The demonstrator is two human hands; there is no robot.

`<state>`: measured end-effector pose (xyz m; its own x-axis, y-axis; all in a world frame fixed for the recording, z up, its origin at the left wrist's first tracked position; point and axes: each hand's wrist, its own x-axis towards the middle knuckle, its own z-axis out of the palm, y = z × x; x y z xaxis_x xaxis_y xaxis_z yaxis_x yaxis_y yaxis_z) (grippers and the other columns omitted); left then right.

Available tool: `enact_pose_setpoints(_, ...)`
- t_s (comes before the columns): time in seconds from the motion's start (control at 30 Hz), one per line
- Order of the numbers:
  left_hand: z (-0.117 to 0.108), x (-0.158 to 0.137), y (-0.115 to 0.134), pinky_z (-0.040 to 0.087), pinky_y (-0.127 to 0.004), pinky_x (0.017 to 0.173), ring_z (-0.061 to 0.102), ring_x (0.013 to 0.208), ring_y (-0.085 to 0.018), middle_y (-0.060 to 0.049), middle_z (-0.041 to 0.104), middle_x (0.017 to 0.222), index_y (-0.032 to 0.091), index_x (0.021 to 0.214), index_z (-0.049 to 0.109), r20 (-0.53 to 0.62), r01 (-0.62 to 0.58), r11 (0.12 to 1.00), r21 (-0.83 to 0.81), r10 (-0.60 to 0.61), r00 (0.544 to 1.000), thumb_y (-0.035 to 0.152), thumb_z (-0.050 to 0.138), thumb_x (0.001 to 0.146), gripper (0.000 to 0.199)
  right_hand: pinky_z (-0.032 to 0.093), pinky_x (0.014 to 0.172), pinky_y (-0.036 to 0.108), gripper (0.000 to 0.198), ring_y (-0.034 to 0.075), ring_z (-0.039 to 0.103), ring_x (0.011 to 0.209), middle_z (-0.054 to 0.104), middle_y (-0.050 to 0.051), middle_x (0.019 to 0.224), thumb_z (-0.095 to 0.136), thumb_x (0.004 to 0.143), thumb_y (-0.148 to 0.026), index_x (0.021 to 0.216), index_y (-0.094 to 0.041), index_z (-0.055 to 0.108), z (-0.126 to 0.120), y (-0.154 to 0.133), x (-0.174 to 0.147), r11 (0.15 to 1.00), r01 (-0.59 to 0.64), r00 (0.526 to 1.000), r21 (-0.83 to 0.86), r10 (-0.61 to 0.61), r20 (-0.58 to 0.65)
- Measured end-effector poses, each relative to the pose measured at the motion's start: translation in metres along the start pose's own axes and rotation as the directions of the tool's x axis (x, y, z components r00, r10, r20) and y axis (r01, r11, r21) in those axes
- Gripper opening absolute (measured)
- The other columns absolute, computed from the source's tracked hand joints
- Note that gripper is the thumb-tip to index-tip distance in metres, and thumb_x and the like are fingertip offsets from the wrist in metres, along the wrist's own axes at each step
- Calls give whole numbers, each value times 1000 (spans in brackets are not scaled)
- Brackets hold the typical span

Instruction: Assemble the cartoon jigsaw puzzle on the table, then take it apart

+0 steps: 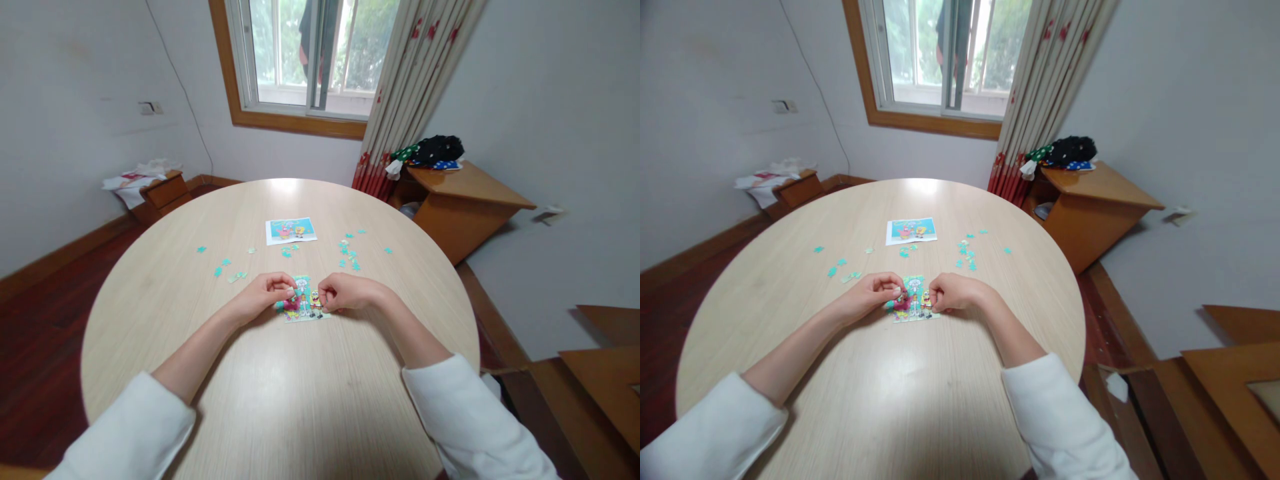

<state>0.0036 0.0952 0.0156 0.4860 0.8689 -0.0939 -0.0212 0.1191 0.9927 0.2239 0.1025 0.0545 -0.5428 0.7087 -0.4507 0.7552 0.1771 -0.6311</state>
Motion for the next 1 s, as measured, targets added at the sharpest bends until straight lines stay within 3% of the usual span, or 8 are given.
enact_pose_setpoints(0.53, 1, -2, 2, 48, -27, 64, 63, 60, -14, -4, 68, 63, 14, 70, 55, -2, 19, 994, -103, -20, 1000, 36, 79, 62, 34, 27, 47, 19, 5, 6, 40, 50, 48, -6, 52, 57, 63, -14, 64, -17, 53, 1, 4, 1, 999, 25, 1000, 28, -26, 8)
enact_pose_setpoints(1.0, -3, 0, 1, 47, -28, 67, 64, 63, -14, -5, 69, 67, 12, 78, 66, -91, 27, 995, -96, -36, 995, 26, 81, 57, 28, 28, 49, 19, 5, 6, 39, 50, 46, -7, 51, 57, 63, -13, 63, -17, 53, 0, 2, 0, 997, 56, 998, 50, -57, 23)
